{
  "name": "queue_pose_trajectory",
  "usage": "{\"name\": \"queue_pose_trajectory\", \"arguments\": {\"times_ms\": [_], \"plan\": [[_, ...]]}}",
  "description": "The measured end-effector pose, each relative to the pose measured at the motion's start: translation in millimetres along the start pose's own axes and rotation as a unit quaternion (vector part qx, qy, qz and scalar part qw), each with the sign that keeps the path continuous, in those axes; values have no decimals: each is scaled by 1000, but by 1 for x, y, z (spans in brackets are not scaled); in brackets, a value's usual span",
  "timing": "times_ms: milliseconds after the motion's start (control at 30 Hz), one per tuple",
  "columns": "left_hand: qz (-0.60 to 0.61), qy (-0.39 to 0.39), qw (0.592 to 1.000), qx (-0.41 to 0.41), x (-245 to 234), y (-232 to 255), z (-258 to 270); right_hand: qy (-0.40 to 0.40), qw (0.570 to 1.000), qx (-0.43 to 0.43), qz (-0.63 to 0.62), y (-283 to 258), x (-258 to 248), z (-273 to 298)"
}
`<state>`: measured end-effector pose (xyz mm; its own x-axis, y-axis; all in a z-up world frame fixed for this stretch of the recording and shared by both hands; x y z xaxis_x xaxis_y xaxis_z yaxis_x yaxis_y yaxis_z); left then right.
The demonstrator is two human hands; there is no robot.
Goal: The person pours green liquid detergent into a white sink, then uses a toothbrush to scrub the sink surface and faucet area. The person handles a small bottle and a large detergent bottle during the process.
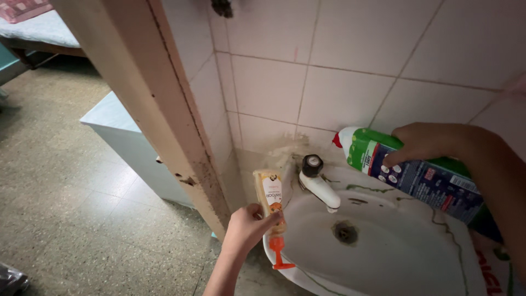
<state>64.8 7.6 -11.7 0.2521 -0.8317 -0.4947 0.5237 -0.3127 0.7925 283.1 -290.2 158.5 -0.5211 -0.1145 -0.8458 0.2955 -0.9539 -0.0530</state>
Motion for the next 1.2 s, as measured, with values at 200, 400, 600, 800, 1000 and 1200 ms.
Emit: {"name": "queue_pose_trajectory", "arguments": {"times_ms": [200, 400, 600, 800, 1000, 1200], "plan": [[3, -8, 1000, -4, 11, 3, 2, -4, 1000, 22, 10, 35, 9, -4], [15, -14, 1000, -16, 19, 3, 5, -10, 999, 36, 34, 58, 15, -4], [10, -8, 1000, -11, 28, 3, 6, -6, 998, 59, 18, 82, 20, 1], [19, -9, 1000, -20, 34, 1, 11, -21, 998, 55, -8, 85, 28, 14], [1, 11, 1000, -20, 40, 0, 15, -32, 999, 8, -1, 46, 30, 39], [11, 21, 999, -22, 36, -2, 25, -26, 998, -47, 24, 4, 22, 53]]}}
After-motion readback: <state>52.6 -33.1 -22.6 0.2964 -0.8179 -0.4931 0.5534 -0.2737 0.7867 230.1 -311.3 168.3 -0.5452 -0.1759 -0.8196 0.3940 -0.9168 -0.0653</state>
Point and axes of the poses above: each hand's wrist, its own z-axis away from the middle knuckle, its own x-axis out of the palm, y = z × x, the point moved 6 cm from there along -z, towards the middle knuckle, and after that the axes turned 8 degrees about -x, right-handed, at the moved point
